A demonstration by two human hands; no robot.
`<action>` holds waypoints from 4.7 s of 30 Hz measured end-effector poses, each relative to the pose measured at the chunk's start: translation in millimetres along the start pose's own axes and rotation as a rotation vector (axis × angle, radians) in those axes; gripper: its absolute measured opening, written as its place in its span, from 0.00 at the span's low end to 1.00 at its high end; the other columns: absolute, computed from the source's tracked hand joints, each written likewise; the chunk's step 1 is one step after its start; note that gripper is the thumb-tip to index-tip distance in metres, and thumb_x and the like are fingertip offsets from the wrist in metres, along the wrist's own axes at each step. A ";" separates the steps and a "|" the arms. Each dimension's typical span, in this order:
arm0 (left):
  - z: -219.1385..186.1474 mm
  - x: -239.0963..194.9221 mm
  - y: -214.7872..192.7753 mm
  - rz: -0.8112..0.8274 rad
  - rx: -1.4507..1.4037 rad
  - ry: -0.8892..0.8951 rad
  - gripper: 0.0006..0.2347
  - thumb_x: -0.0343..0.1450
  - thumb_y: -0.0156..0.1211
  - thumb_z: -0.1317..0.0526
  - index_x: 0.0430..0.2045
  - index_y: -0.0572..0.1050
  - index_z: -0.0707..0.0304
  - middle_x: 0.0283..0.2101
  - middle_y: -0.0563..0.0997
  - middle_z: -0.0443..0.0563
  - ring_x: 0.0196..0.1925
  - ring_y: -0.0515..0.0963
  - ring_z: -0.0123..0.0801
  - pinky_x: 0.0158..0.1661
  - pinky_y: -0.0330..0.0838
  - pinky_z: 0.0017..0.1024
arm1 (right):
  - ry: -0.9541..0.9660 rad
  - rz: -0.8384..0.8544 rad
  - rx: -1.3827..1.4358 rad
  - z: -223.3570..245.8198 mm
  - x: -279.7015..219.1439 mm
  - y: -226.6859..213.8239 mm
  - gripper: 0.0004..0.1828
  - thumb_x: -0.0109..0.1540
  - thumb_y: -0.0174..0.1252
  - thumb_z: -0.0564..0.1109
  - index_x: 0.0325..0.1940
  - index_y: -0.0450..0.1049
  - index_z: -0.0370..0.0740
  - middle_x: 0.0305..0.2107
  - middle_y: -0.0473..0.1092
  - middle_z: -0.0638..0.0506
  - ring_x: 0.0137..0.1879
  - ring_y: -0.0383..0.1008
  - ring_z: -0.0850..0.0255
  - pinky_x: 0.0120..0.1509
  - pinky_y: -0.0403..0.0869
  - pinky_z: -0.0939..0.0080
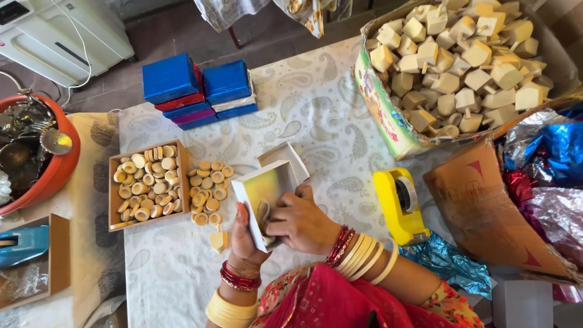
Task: The person takes items from a large box, places them into small individual boxes, and then wraps those small boxes using foil and colored paper, securing the wrapping with tape.
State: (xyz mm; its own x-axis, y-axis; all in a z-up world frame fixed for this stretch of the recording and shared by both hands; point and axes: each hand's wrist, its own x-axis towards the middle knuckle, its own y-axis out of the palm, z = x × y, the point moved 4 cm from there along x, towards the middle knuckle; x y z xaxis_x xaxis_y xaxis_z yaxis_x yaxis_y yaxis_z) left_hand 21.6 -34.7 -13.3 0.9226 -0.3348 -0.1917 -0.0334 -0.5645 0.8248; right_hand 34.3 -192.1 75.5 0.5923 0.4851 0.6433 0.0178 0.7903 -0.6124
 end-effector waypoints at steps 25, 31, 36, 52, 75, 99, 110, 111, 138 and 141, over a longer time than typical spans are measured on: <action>-5.4 20.8 32.4 -0.056 0.450 0.139 0.40 0.67 0.68 0.52 0.73 0.53 0.65 0.62 0.71 0.54 0.61 0.70 0.36 0.58 0.66 0.34 | 0.347 0.037 -0.146 -25.8 -9.9 -1.1 0.12 0.51 0.61 0.37 0.37 0.77 0.47 0.30 0.69 0.55 0.42 0.68 0.55 0.47 0.58 0.49; -24.2 16.6 67.3 0.089 0.642 0.223 0.42 0.65 0.69 0.51 0.73 0.54 0.68 0.68 0.69 0.57 0.71 0.66 0.40 0.69 0.57 0.35 | 0.367 0.162 0.051 -15.5 -5.5 -3.6 0.11 0.51 0.61 0.37 0.38 0.75 0.42 0.35 0.73 0.49 0.47 0.70 0.49 0.47 0.61 0.47; -29.2 14.3 67.4 0.122 0.750 0.244 0.42 0.65 0.70 0.54 0.74 0.52 0.67 0.71 0.66 0.58 0.73 0.64 0.41 0.70 0.56 0.36 | 0.263 0.130 0.338 -7.7 -5.3 -2.4 0.18 0.54 0.60 0.36 0.49 0.74 0.37 0.45 0.74 0.42 0.54 0.73 0.42 0.56 0.70 0.46; 7.8 -6.2 -41.1 0.144 0.185 0.045 0.38 0.69 0.66 0.47 0.68 0.58 0.73 0.56 0.75 0.65 0.55 0.78 0.46 0.51 0.76 0.41 | 0.795 -0.124 1.019 -81.4 -65.2 9.0 0.24 0.65 0.51 0.44 0.65 0.66 0.37 0.50 0.71 0.51 0.56 0.70 0.63 0.59 0.71 0.61; 25.4 -12.8 -23.8 -0.106 -0.070 0.021 0.24 0.74 0.52 0.49 0.59 0.67 0.68 0.53 0.79 0.57 0.53 0.80 0.43 0.53 0.75 0.41 | -0.127 0.143 0.093 16.3 -36.0 18.4 0.39 0.68 0.48 0.64 0.75 0.60 0.36 0.74 0.55 0.38 0.81 0.52 0.44 0.84 0.50 0.41; 10.9 -28.5 36.6 0.230 0.857 0.072 0.17 0.69 0.65 0.71 0.52 0.71 0.67 0.44 0.80 0.50 0.44 0.80 0.28 0.44 0.78 0.29 | 0.351 -0.254 0.779 -8.5 -13.1 5.6 0.45 0.71 0.35 0.73 0.82 0.52 0.41 0.78 0.42 0.35 0.82 0.29 0.40 0.83 0.36 0.39; 3.0 -28.9 56.3 0.271 1.053 0.308 0.23 0.63 0.65 0.73 0.54 0.70 0.75 0.45 0.80 0.54 0.45 0.79 0.32 0.46 0.76 0.29 | 0.380 -0.389 1.153 -4.2 10.7 11.3 0.33 0.68 0.50 0.60 0.77 0.59 0.55 0.81 0.33 0.46 0.83 0.31 0.39 0.82 0.42 0.45; 1.9 -26.0 46.0 0.206 1.057 0.324 0.21 0.65 0.64 0.72 0.53 0.72 0.74 0.45 0.82 0.55 0.46 0.81 0.35 0.46 0.78 0.30 | 0.292 -0.315 1.017 11.8 11.5 5.6 0.30 0.68 0.52 0.57 0.75 0.63 0.57 0.81 0.35 0.47 0.84 0.33 0.38 0.83 0.41 0.45; -28.4 -54.6 115.1 0.512 1.745 0.551 0.37 0.55 0.74 0.68 0.60 0.61 0.69 0.68 0.61 0.74 0.72 0.57 0.62 0.64 0.53 0.53 | 0.438 -0.259 1.349 -28.6 10.5 0.2 0.23 0.67 0.50 0.52 0.54 0.79 0.33 0.58 0.73 0.38 0.67 0.67 0.45 0.74 0.61 0.43; -19.9 -51.0 65.9 0.476 1.184 0.240 0.46 0.56 0.79 0.66 0.68 0.52 0.70 0.70 0.58 0.71 0.73 0.55 0.54 0.66 0.52 0.49 | 0.108 -0.239 0.675 15.2 8.7 -21.9 0.19 0.66 0.49 0.52 0.51 0.81 0.43 0.55 0.78 0.44 0.71 0.68 0.49 0.79 0.57 0.41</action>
State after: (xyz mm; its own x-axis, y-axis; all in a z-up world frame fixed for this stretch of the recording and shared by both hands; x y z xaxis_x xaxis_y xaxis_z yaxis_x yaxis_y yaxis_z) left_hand -20.0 -39.9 61.5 0.7676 -0.6123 0.1892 -0.5784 -0.7891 -0.2069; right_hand 26.9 -199.5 101.6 0.7115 0.2582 0.6535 -0.3236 0.9459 -0.0214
